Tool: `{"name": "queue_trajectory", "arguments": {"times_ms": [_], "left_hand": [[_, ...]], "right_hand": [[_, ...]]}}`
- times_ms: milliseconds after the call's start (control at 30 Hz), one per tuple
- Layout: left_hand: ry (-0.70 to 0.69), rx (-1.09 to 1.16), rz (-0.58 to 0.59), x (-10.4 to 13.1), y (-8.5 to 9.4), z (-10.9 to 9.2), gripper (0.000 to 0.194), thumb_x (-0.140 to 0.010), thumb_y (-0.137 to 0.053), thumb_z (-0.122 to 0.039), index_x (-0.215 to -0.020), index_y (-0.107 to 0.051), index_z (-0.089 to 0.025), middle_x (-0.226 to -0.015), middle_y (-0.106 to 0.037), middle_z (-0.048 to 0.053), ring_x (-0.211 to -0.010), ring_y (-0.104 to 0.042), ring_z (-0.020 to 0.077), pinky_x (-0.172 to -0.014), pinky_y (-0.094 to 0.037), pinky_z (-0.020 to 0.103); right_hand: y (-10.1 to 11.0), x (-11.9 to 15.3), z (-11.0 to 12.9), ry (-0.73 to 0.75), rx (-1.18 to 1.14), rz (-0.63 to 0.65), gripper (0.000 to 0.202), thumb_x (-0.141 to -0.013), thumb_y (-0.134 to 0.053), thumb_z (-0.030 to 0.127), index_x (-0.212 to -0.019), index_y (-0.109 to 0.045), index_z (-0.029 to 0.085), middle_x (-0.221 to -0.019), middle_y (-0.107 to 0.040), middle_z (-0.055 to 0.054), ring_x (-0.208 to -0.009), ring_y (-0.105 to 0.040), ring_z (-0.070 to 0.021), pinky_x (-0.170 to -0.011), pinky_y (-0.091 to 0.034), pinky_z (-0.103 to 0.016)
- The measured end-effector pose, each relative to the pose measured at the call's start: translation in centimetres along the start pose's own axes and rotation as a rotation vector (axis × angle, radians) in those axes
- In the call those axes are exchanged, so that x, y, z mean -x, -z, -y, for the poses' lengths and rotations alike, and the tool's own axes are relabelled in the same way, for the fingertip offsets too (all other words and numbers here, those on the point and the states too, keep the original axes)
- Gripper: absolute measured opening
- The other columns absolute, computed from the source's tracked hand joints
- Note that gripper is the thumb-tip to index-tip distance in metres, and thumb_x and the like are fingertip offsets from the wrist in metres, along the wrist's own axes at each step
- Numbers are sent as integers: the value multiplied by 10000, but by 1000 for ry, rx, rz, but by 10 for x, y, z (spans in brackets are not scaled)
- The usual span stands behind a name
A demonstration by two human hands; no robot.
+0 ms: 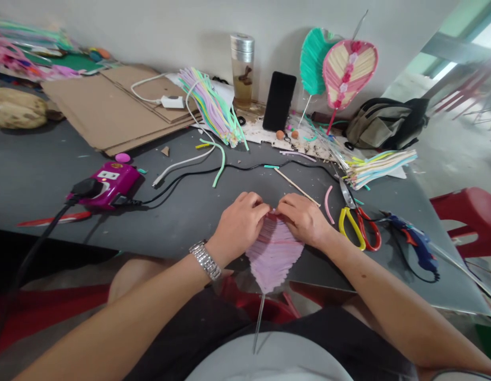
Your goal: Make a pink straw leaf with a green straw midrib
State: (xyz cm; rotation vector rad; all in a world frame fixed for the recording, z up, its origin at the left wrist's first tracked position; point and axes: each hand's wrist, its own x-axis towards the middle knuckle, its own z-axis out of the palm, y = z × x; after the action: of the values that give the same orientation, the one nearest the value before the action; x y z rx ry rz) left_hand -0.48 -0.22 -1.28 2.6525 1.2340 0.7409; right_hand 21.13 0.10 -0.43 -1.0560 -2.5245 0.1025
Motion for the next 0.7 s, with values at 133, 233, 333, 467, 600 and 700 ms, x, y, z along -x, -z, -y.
{"name": "queue_trajectory", "arguments": {"times_ms": [133,233,333,467,600,700], "left_hand": [[-43,-51,11,3,2,-3,278,-1012,-469,-168,-1007,-745,-201,-1003,-636,79,-913,-549,207,-728,-464,314],[-62,-92,22,5,3,-5,257,-1009,-490,-167,-1034,-744,-196,-1006,-643,75,-922,-550,209,-715,-467,308],[-69,-119,42,5,3,-6,237,-1008,-503,-175,-1048,-736,-190,-1018,-653,76,-931,-553,213,-711,-471,312],[-69,-151,58,5,3,-6,258,-1024,-473,-195,-1012,-731,-184,-1010,-655,86,-929,-554,211,-720,-475,313],[-68,-152,70,4,2,-7,273,-1027,-456,-197,-1017,-729,-177,-1010,-656,91,-928,-553,212,-726,-486,315],[-70,-136,62,4,2,-7,266,-1021,-458,-180,-1017,-723,-173,-1023,-662,91,-942,-554,219,-733,-490,323]], "right_hand": [[-3,5,0,-2,4,-29,263,-1010,-451,134,-904,-686,185,-930,-649,-93,-860,-552,-208,-755,-400,-330],[-5,6,1,-9,33,-51,262,-1016,-460,143,-907,-694,187,-932,-667,-87,-860,-559,-207,-766,-385,-338],[-5,7,3,-13,55,-63,256,-1009,-471,136,-901,-699,180,-925,-678,-84,-860,-558,-210,-773,-366,-353],[-3,8,8,-30,68,-60,250,-992,-481,120,-900,-705,182,-932,-682,-81,-867,-548,-213,-804,-356,-370],[-2,8,12,-37,86,-69,251,-987,-483,122,-900,-711,181,-942,-683,-86,-882,-546,-222,-818,-359,-377],[-2,10,13,-43,86,-62,247,-982,-484,115,-908,-710,182,-951,-684,-89,-896,-548,-228,-815,-361,-377]]}}
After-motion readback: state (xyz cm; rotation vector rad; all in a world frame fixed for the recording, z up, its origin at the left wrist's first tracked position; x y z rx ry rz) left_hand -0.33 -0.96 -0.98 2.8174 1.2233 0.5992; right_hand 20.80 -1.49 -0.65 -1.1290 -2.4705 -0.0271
